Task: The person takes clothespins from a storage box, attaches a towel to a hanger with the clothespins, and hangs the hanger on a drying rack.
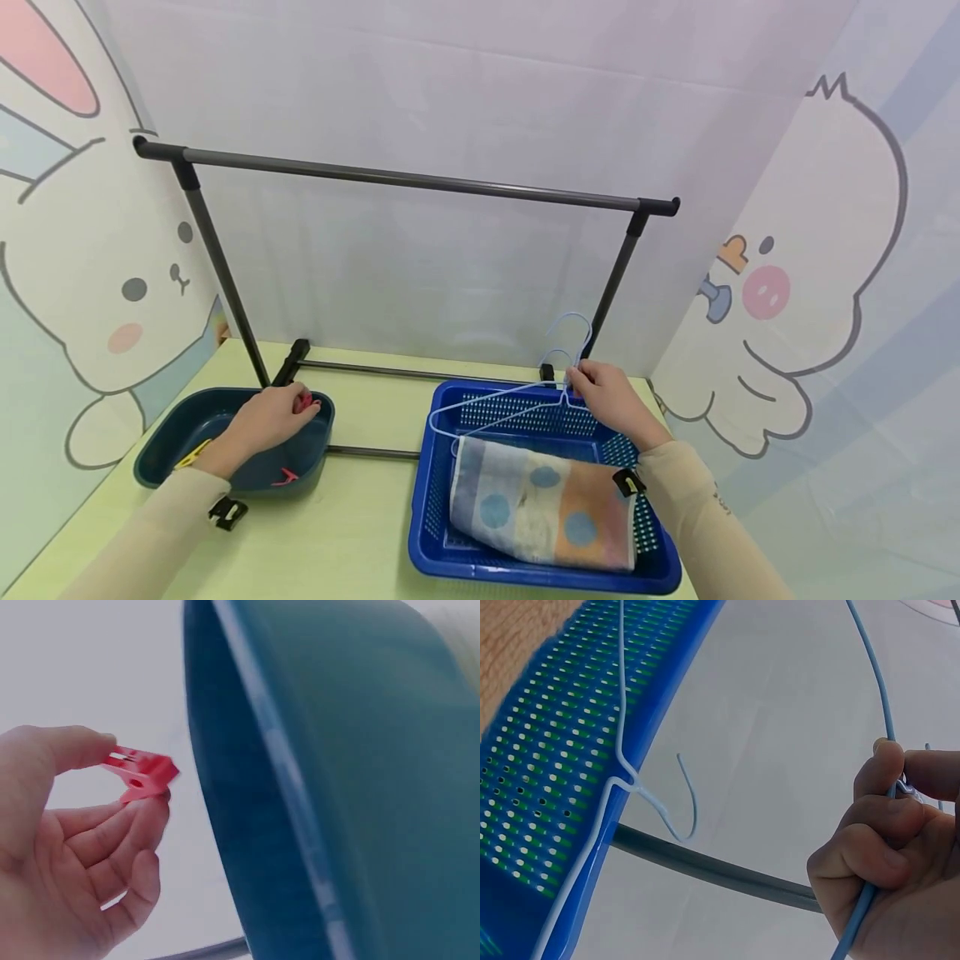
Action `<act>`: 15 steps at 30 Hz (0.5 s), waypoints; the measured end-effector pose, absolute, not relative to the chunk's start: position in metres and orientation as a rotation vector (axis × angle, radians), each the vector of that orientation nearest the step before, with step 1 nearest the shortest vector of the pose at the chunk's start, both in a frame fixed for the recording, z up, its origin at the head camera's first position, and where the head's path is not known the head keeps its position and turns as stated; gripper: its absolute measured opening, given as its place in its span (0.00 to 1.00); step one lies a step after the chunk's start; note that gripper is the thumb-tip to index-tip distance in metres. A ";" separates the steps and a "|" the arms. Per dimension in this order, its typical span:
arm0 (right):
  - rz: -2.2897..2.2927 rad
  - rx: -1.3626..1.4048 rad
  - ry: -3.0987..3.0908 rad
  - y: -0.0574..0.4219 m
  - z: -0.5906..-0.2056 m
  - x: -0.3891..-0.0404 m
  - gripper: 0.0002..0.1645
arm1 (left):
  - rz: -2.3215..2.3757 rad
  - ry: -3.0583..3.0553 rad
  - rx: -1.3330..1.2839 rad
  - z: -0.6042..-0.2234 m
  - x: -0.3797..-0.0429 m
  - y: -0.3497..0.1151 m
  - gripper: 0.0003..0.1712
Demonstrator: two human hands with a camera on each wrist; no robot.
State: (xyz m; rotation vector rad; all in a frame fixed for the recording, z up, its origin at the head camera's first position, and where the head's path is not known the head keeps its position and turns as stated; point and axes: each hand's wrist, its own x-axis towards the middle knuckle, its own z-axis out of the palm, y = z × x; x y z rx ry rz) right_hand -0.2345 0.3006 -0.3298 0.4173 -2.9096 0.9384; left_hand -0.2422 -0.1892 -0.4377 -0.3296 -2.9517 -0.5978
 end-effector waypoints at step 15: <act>0.993 0.406 -2.898 0.299 -0.326 -0.234 0.24 | -0.813 -2.857 -0.325 -0.418 -0.236 -0.156 0.11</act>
